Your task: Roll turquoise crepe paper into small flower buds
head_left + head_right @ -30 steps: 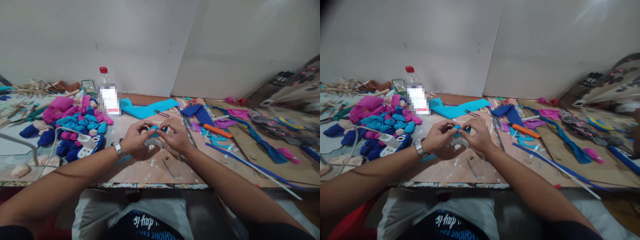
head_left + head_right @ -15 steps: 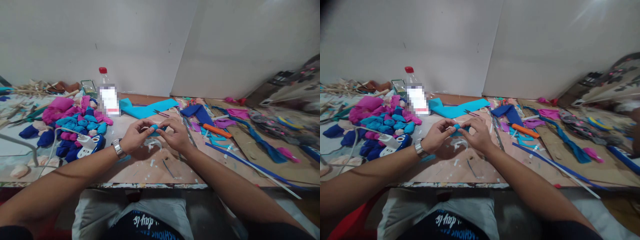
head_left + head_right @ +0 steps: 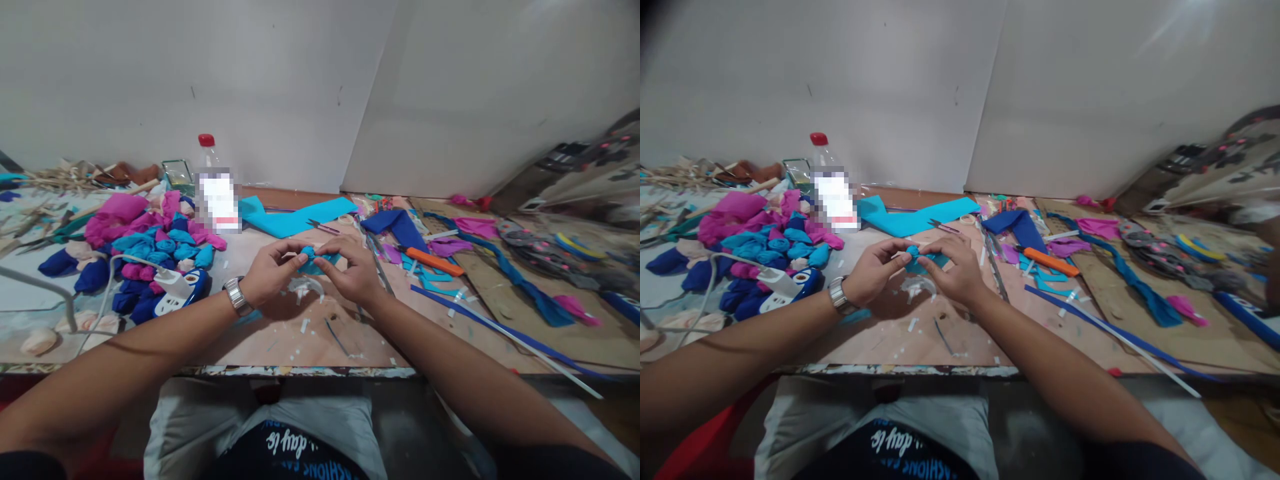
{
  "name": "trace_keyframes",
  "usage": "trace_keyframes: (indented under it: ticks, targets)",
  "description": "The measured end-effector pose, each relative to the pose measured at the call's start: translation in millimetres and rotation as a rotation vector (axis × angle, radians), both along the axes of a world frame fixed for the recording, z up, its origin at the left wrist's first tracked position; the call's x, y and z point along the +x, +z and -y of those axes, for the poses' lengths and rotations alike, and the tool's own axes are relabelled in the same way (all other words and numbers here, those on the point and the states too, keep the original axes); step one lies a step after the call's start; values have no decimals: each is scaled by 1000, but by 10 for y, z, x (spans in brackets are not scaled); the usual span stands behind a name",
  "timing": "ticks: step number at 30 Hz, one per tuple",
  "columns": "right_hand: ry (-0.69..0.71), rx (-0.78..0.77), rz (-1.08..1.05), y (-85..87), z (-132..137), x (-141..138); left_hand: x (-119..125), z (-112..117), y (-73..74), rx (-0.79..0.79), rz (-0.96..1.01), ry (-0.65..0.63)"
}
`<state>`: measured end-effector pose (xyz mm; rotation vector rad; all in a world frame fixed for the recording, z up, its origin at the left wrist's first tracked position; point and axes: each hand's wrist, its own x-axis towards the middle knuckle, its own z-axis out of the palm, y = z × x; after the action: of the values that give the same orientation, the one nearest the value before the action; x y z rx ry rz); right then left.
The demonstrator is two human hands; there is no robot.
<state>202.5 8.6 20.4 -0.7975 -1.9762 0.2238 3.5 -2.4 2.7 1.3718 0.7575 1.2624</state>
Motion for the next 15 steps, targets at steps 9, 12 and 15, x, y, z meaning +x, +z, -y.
trace_keyframes:
  ticks: [9, 12, 15]
  targets:
    - [-30, 9, 3, 19, 11, -7, 3, 22, 28, 4, -20, 18]
    - [-29, 23, 11, 11, 6, -8, 5, 23, 26, -5, -39, 9]
    - [-24, 18, 18, 6, 7, -7, 7, 14, 21, -28, -22, 14]
